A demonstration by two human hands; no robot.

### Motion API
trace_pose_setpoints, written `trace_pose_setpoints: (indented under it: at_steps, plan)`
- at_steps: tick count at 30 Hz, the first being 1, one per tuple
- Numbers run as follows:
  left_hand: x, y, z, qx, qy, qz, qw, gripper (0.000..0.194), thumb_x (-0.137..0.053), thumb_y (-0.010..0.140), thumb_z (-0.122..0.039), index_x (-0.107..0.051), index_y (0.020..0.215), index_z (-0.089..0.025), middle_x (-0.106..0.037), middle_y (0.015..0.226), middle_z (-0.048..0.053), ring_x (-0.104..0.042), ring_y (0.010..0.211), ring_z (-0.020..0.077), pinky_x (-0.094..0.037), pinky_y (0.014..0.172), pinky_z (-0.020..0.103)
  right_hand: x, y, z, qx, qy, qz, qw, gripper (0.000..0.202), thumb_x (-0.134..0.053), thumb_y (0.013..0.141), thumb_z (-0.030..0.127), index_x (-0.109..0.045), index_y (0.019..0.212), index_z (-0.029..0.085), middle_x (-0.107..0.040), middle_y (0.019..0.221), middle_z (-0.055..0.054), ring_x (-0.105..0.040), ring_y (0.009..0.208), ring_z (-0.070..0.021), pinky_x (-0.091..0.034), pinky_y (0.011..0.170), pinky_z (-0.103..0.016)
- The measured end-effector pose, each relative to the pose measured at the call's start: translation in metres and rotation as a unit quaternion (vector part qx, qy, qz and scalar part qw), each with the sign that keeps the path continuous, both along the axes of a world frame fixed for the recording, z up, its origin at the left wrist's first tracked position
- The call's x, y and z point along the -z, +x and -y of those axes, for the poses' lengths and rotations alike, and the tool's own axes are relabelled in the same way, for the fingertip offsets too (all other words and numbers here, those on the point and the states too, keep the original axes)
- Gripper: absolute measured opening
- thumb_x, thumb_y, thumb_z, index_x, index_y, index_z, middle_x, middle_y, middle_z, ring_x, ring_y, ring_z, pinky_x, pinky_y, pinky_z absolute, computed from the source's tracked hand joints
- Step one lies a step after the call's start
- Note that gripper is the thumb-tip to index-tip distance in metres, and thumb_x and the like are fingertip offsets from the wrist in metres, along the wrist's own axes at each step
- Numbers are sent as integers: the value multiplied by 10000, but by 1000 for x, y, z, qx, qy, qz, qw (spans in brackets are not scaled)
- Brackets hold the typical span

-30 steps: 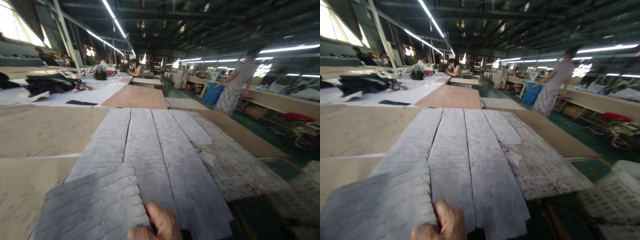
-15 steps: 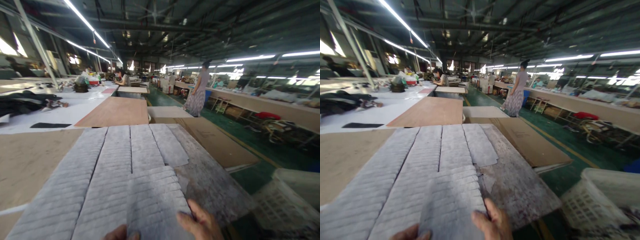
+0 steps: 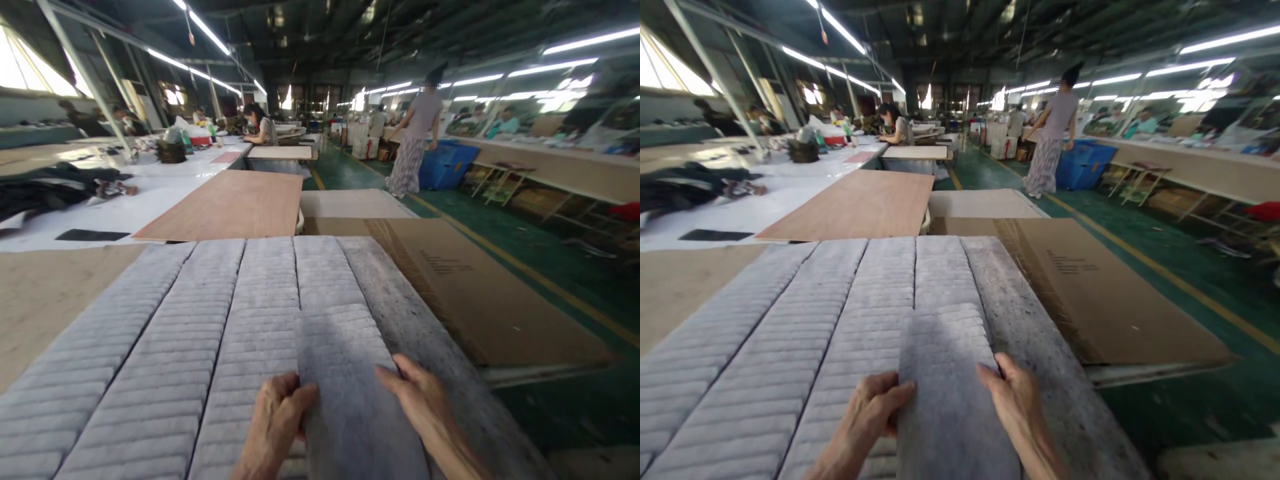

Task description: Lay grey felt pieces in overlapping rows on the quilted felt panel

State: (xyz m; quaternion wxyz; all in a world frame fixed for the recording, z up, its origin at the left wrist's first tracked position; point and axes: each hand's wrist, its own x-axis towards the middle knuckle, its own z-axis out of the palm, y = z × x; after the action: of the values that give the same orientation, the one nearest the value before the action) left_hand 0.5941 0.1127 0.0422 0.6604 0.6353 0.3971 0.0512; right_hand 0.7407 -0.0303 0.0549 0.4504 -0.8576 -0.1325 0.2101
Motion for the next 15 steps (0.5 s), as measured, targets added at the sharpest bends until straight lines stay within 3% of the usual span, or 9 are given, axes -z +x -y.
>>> trace_pose_setpoints:
  at_steps: [7,15]
  plan:
    - [9,33,-20,17,128,-85,988,258,-440,663,-361,-388,474,-193,-319,439,-35,-451,454,147,-316,407,217,15,29,-15,-16,-134,68,989,283,-464,663,478,-547,651,207,-507,509,17,-493,549,-173,-307,525,-247]
    - [1,43,-16,42,234,-186,953,284,-449,761,-290,-401,499,-191,-356,469,-30,-456,503,144,-247,487,238,23,34,-11,-21,-178,81,981,327,-425,697,525,-557,699,226,-512,528,14,-510,545,-172,-341,535,-246]
